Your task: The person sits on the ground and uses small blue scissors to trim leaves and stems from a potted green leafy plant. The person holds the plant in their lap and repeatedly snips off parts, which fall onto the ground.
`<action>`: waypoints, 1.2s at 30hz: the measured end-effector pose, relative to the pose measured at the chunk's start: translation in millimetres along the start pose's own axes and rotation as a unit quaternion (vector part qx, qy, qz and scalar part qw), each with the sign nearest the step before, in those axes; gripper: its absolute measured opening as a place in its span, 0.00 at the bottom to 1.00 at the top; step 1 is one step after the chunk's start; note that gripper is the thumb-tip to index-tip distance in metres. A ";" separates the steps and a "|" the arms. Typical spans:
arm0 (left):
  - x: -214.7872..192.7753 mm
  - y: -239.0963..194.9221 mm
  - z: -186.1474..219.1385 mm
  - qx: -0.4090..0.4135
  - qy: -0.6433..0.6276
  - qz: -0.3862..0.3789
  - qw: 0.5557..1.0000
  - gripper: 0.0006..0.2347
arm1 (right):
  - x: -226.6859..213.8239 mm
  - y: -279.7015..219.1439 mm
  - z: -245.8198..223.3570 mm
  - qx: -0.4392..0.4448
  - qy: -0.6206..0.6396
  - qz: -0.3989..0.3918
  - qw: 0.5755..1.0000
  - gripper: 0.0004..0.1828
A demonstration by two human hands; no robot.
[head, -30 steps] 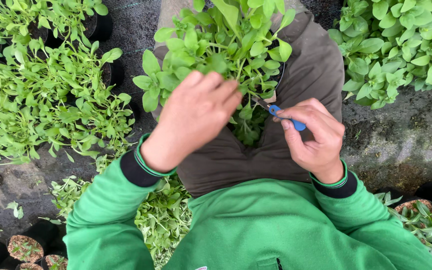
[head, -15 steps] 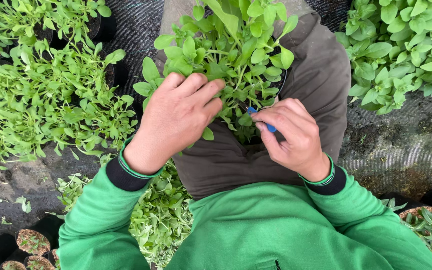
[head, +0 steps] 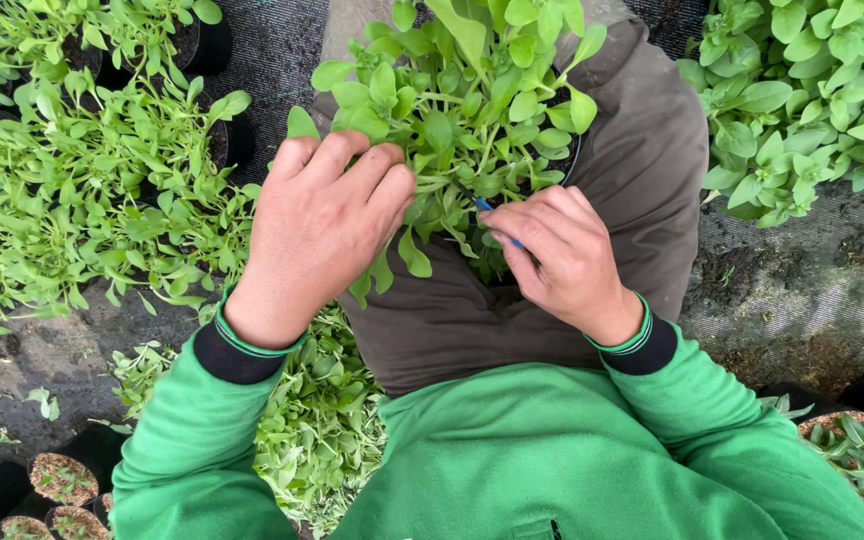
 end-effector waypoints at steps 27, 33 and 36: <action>14.8 7.3 10.3 -0.021 -0.052 -0.030 0.998 0.30 | 13.3 -3.4 1.4 0.020 0.017 0.030 0.999 0.12; 13.8 10.2 8.2 -0.038 -0.090 -0.022 0.995 0.33 | 22.8 -16.7 6.3 0.133 0.100 0.063 0.984 0.11; 14.7 10.4 6.2 -0.049 -0.103 -0.015 0.993 0.34 | 28.6 -26.1 14.6 0.239 0.272 0.075 0.929 0.08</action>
Point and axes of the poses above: each hand's wrist, its own y-axis towards the middle knuckle, its own x-axis out of the palm, z = x × y, the point moved 1 cm from there along y, towards the middle knuckle, and after that the axes turned 6 degrees about x, right-handed, at the moved point
